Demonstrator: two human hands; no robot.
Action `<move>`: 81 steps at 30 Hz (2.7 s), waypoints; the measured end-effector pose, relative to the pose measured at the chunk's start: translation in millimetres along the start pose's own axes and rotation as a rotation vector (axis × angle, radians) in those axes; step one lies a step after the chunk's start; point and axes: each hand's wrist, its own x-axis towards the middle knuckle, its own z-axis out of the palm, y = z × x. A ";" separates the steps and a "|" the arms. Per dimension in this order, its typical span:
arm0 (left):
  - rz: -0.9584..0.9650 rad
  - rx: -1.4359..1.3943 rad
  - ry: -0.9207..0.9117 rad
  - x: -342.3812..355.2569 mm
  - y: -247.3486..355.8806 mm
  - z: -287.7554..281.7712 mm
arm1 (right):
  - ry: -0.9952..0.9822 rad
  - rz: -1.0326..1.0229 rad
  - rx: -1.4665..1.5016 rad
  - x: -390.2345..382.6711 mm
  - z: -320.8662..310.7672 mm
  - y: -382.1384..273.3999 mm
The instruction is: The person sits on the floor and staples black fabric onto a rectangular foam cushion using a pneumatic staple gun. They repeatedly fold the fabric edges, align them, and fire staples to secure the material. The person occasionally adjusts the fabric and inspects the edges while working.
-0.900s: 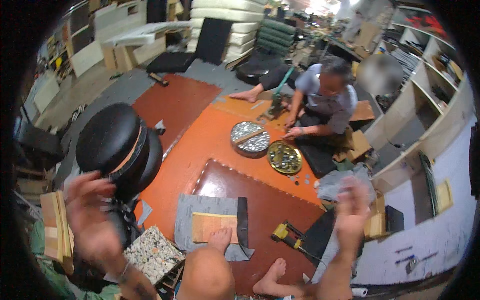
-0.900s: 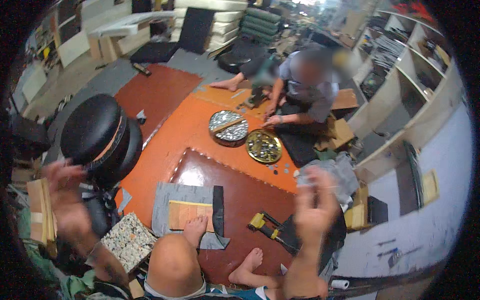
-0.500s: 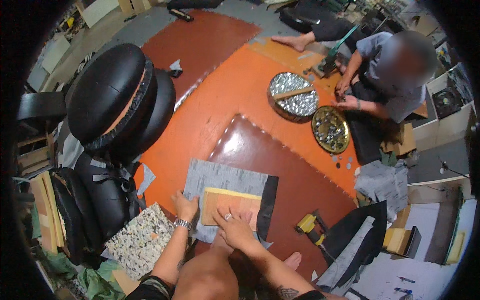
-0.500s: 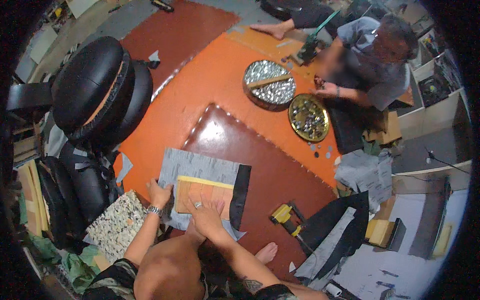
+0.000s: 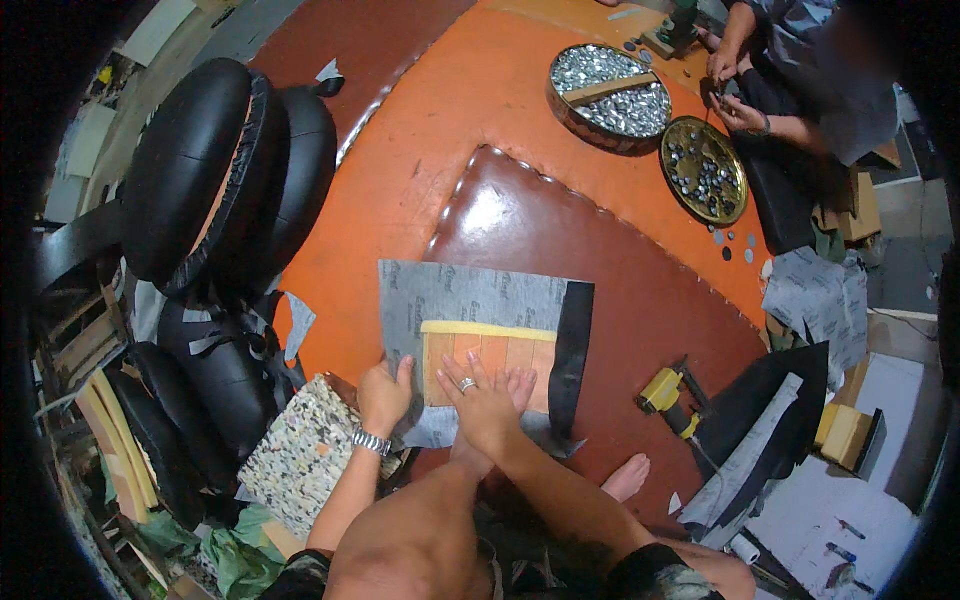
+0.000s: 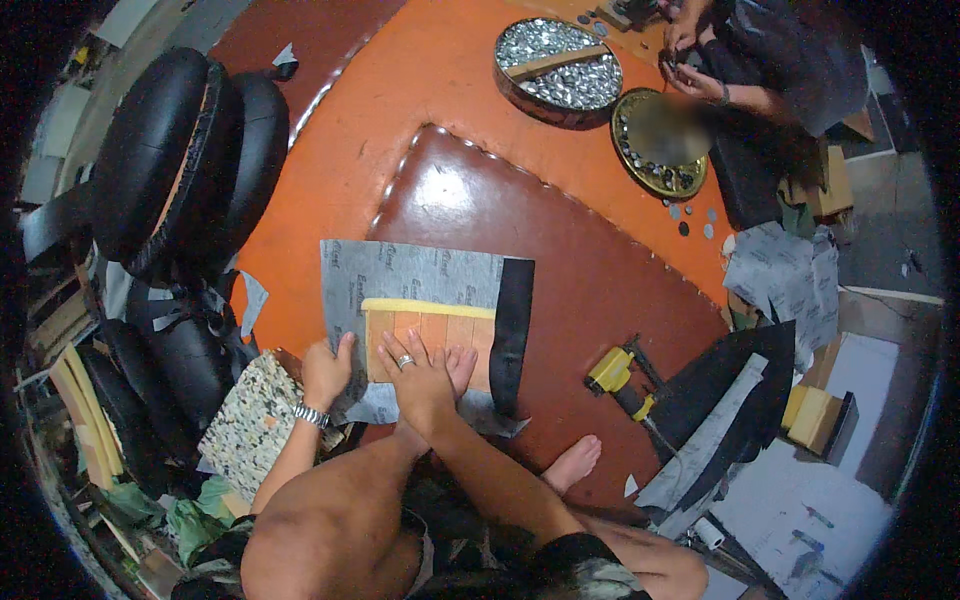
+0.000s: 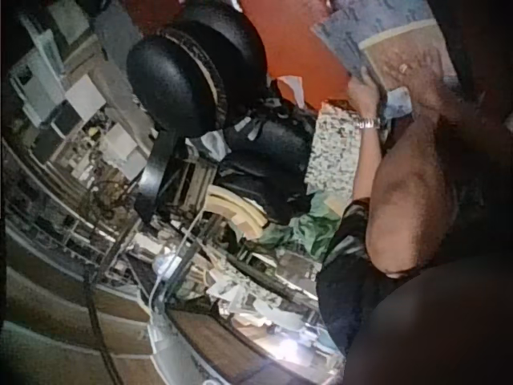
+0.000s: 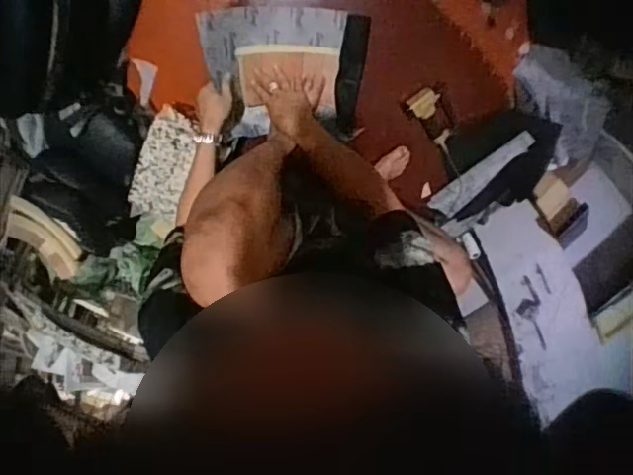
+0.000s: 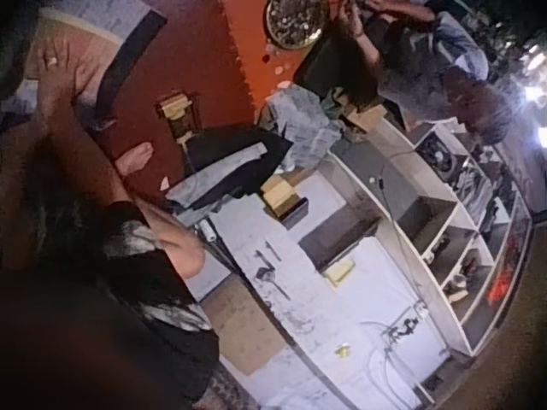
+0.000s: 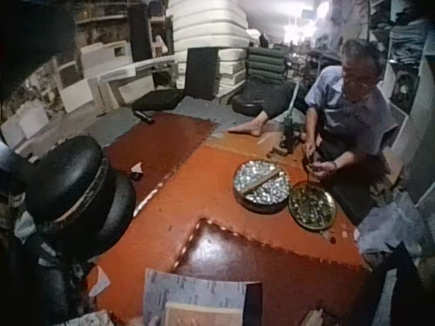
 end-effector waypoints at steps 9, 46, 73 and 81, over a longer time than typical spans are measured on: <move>0.447 -0.171 0.160 -31.5 29.7 0.3 | -0.230 0.095 0.936 19.2 -60.6 41.6; -0.405 -0.754 -0.350 15.8 23.7 -7.0 | 0.079 0.968 0.956 -54.4 -42.5 157.8; 0.275 -0.038 -0.061 50.9 97.4 41.5 | 0.208 1.161 0.713 -129.6 -55.4 88.3; 0.305 0.113 0.041 23.3 102.8 47.2 | 0.118 0.837 1.491 21.7 -94.3 78.8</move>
